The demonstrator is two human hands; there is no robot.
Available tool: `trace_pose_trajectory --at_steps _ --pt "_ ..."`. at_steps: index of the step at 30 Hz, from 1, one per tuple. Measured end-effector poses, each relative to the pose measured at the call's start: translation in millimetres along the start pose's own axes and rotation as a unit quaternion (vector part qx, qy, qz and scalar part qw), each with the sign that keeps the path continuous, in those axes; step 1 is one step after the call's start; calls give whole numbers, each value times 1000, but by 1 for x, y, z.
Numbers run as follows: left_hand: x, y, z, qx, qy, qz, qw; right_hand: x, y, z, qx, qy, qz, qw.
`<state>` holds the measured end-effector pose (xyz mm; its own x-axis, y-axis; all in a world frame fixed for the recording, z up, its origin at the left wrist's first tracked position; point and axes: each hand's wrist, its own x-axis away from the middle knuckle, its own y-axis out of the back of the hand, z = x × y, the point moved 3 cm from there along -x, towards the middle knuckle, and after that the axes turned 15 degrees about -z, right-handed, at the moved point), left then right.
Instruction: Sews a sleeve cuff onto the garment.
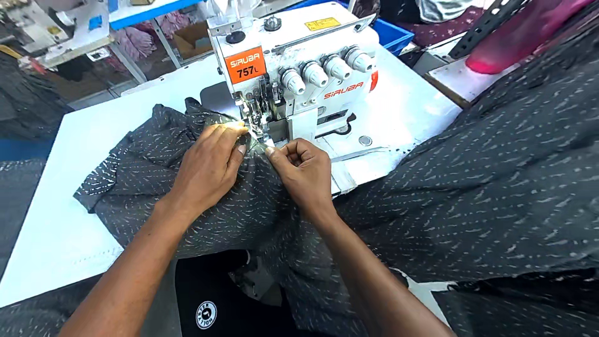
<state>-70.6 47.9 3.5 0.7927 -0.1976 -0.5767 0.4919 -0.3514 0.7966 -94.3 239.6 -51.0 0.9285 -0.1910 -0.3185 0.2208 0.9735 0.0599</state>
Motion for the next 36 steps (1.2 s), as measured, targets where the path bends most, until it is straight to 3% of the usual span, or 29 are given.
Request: trace_pose_trajectory --at_steps 4,9,14,25,30,33,36 --pt "-3 -3 5 24 25 -6 999 -12 -7 -9 -73 -125 34 989" --pt "-1 -6 -2 23 48 -34 998 -20 -3 -7 -129 -180 74 972" --pt "-16 -14 9 44 42 -38 997 -24 -11 -14 -150 -164 32 975" --pt "-29 -14 28 105 11 -22 994 -20 -12 -9 -145 -154 33 977" --pt "-35 -18 47 160 -51 -30 985 -18 -9 -6 -103 -132 31 985" --pt "-41 -15 59 169 -108 -49 979 -5 6 -2 -44 -107 57 992" --pt "-29 2 34 100 -109 -109 983 7 17 -3 -60 -154 128 978"
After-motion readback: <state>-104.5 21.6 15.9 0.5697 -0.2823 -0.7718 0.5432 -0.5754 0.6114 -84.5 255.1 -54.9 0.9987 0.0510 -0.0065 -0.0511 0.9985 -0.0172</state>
